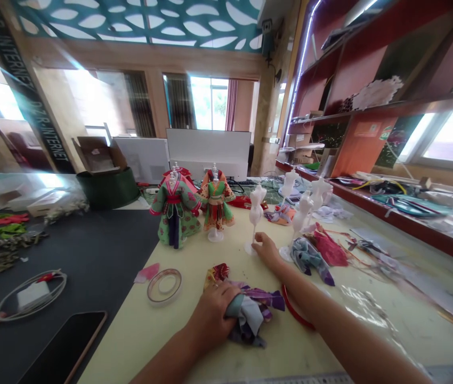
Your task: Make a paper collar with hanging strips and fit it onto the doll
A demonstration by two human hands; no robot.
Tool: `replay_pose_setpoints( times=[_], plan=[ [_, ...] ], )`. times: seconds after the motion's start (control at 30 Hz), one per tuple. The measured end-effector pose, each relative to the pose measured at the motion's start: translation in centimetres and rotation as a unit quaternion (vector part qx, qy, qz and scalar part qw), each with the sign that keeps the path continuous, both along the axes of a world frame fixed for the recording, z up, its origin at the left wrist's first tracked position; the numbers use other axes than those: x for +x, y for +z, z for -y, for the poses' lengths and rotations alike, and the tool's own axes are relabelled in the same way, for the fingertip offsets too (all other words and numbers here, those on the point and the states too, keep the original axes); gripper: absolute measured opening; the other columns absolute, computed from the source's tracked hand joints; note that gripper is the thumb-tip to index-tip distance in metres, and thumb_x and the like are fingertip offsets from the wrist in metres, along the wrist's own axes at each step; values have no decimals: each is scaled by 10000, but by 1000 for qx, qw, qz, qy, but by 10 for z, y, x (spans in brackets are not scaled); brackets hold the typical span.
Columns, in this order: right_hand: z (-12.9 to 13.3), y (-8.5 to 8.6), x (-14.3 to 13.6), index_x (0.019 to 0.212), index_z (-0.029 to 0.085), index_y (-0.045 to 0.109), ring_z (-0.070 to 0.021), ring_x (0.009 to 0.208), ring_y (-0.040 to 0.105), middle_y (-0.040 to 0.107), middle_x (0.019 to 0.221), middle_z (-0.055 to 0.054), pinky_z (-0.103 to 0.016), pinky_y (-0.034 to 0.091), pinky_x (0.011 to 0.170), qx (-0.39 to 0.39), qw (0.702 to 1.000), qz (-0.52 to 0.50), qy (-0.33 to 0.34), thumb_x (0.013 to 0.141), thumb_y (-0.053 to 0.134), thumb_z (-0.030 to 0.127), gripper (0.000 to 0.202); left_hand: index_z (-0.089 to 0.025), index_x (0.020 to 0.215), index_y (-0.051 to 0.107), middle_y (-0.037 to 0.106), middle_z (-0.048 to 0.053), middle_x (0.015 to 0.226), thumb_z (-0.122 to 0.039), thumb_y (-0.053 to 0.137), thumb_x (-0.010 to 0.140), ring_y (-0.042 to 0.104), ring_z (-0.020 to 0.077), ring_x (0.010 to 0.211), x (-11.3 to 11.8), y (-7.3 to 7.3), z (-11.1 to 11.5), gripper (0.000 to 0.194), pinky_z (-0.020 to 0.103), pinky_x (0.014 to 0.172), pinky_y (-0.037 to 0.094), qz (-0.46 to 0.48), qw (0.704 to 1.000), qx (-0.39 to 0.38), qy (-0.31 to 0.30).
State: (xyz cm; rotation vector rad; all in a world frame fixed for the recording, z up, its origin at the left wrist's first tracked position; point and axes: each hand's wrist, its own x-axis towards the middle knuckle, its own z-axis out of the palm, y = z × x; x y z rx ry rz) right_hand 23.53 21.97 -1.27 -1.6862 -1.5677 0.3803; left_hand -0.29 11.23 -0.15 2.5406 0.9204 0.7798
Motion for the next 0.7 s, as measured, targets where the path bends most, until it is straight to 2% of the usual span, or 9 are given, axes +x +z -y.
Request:
replay_pose_setpoints(
  times=[0.1, 0.2, 0.27, 0.33, 0.43, 0.5, 0.6, 0.7],
  plan=[
    [29, 8, 15, 1147, 176, 572, -209, 1039, 576, 578, 1190, -79, -436, 483, 888, 18, 998, 67, -9, 905, 556, 344, 295, -186, 1081, 605, 639, 86, 1085, -113, 529, 656, 571, 266, 998, 0, -1, 0, 439, 403, 905, 441, -6, 1000, -3, 5],
    [67, 16, 44, 1046, 174, 604, -215, 1063, 551, 599, 1129, -66, -453, 434, 936, 33, 991, 123, -41, 882, 577, 328, 227, -193, 1101, 605, 639, 85, 1095, -114, 529, 654, 573, 267, 1001, 1, 0, 0, 460, 406, 903, 446, -12, 1000, -8, 7],
    [86, 20, 67, 1005, 169, 609, -260, 1094, 517, 596, 1099, -97, -464, 395, 970, 39, 984, 148, -94, 832, 596, 285, 209, -189, 1107, 605, 642, 82, 1101, -112, 526, 659, 572, 264, 1013, 2, 0, 0, 461, 410, 927, 438, -12, 1000, -11, 2],
    [95, 21, 86, 1060, 142, 586, -322, 1162, 456, 550, 1168, -158, -489, 352, 995, 38, 973, 163, -159, 801, 589, 278, 292, -183, 1115, 602, 642, 80, 1124, -109, 522, 664, 563, 266, 1046, 3, -1, -1, 464, 421, 973, 412, -8, 1000, -7, -3],
    [85, 17, 101, 1191, 106, 523, -366, 1260, 363, 470, 1298, -196, -508, 309, 1029, 13, 961, 179, -210, 759, 642, 342, 506, -179, 1123, 605, 638, 84, 1149, -103, 517, 665, 554, 270, 1076, 4, -3, -1, 472, 432, 1007, 390, -7, 1000, -3, 0],
    [71, 12, 100, 1242, 125, 497, -345, 1260, 384, 459, 1332, -170, -521, 335, 1014, -20, 958, 186, -217, 780, 651, 394, 556, -175, 1120, 609, 640, 89, 1143, -106, 520, 668, 556, 272, 1072, 4, -4, -1, 466, 436, 1002, 395, -8, 1000, -5, 3],
    [49, 5, 91, 1230, 177, 519, -267, 1158, 504, 505, 1298, -106, -507, 415, 956, -75, 956, 190, -213, 878, 575, 392, 416, -182, 1115, 611, 643, 80, 1140, -100, 516, 673, 559, 266, 1069, 3, -4, 0, 459, 434, 1007, 392, -2, 1000, -9, 3],
    [35, 0, 83, 1176, 178, 559, -224, 1068, 564, 558, 1227, -87, -459, 471, 905, -107, 957, 197, -183, 906, 551, 363, 327, -192, 1110, 612, 642, 69, 1151, -93, 513, 672, 563, 259, 1063, 3, -4, 0, 460, 428, 1001, 397, 5, 1000, -12, 2]
  ],
)
